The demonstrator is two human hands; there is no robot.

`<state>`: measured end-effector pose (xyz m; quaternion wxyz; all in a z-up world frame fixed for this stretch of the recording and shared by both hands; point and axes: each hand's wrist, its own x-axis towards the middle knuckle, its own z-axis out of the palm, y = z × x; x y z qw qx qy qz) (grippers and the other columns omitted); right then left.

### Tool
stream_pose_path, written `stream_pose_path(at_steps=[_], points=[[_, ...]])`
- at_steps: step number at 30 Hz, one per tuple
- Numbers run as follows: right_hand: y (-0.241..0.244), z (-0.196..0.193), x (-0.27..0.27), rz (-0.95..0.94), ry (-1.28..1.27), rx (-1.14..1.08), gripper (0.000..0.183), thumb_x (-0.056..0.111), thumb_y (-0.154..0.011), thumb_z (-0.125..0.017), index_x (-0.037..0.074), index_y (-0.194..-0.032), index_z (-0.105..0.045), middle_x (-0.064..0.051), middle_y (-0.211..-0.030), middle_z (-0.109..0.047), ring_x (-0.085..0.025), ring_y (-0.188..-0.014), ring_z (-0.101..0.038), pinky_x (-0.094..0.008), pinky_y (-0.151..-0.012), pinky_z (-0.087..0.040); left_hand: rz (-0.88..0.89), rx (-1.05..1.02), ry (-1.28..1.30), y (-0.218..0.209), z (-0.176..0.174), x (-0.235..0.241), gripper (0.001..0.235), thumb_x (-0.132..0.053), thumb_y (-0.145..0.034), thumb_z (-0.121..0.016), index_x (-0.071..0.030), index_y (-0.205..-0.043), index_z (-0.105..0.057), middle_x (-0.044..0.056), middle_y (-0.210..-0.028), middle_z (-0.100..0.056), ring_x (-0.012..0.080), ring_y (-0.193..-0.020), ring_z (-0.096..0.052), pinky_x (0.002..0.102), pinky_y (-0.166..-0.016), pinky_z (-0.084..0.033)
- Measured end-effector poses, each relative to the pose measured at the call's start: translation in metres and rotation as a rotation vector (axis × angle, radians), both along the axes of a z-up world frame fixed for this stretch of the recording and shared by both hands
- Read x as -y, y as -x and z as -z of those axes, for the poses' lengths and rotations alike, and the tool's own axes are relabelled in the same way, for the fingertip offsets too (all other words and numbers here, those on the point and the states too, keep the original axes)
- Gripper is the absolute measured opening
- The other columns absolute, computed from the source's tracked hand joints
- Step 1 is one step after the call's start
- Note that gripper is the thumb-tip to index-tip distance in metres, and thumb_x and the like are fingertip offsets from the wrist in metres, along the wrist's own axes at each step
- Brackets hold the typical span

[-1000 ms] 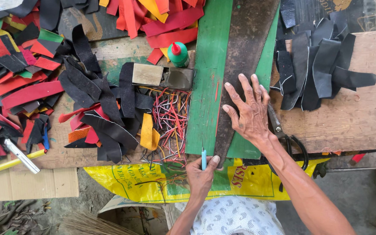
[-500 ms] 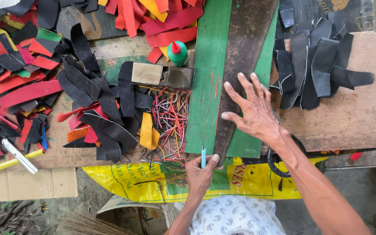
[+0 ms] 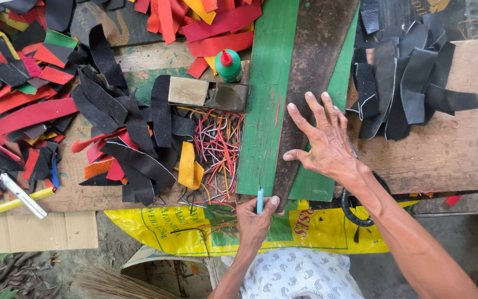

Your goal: The person uses a utility knife to cut strips of colored rubber material on a green cutting board. They repeatedly position the material, cut along a straight edge, and set aside the cut pieces.

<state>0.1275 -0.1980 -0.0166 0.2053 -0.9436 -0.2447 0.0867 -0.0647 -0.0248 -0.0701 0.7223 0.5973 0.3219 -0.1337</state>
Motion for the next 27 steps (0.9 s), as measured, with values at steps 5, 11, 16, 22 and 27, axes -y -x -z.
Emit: stream_pose_path(at_steps=[5, 11, 16, 22, 27], points=[[0.001, -0.003, -0.006, 0.019, 0.045, -0.012, 0.108, 0.056, -0.067, -0.083, 0.024, -0.158, -0.035, -0.022, -0.164, -0.019, -0.051, -0.15, -0.014, -0.065, -0.116, -0.019, 0.029, -0.001, 0.007, -0.006, -0.009, -0.002, 0.032, -0.03, -0.09, -0.079, 0.003, -0.088, -0.079, 0.007, -0.067, -0.075, 0.0029, -0.045, -0.046, 0.023, -0.04, -0.034], [0.014, 0.0, -0.007, 0.058, -0.038, 0.048, 0.091, 0.05, -0.071, -0.083, 0.021, -0.151, -0.05, -0.022, -0.163, -0.027, -0.049, -0.15, -0.021, -0.063, -0.117, -0.022, 0.106, -0.045, -0.275, 0.002, -0.04, -0.03, 0.036, -0.035, -0.094, -0.07, -0.001, -0.104, -0.078, 0.004, -0.074, -0.076, 0.0022, -0.061, -0.067, 0.022, -0.049, -0.05], [0.019, 0.008, -0.005, 0.047, -0.123, 0.109, 0.073, 0.045, -0.074, -0.082, 0.018, -0.139, -0.064, -0.022, -0.161, -0.034, -0.045, -0.151, -0.026, -0.062, -0.117, -0.024, -0.035, 0.136, -0.075, -0.005, -0.051, -0.048, 0.036, -0.026, -0.103, -0.057, -0.001, -0.128, -0.064, 0.0, -0.073, -0.055, 0.006, -0.06, -0.053, 0.023, -0.05, -0.044], [0.017, 0.007, -0.005, 0.043, -0.145, 0.108, 0.064, 0.043, -0.072, -0.085, 0.019, -0.129, -0.071, -0.02, -0.159, -0.036, -0.044, -0.15, -0.026, -0.061, -0.117, -0.024, 0.049, 0.208, -0.119, -0.043, -0.049, -0.025, 0.039, -0.025, -0.107, -0.051, -0.003, -0.137, -0.063, 0.0, -0.076, -0.062, 0.0051, -0.061, -0.058, 0.021, -0.053, -0.048], [0.014, 0.002, -0.001, 0.034, -0.161, 0.035, 0.07, 0.04, -0.066, -0.086, 0.018, -0.13, -0.071, -0.021, -0.159, -0.035, -0.045, -0.15, -0.025, -0.062, -0.116, -0.024, 0.026, 0.134, -0.087, -0.065, -0.054, -0.005, 0.038, -0.024, -0.105, -0.051, -0.004, -0.135, -0.063, 0.002, -0.084, -0.067, 0.0053, -0.058, -0.058, 0.022, -0.047, -0.047]])
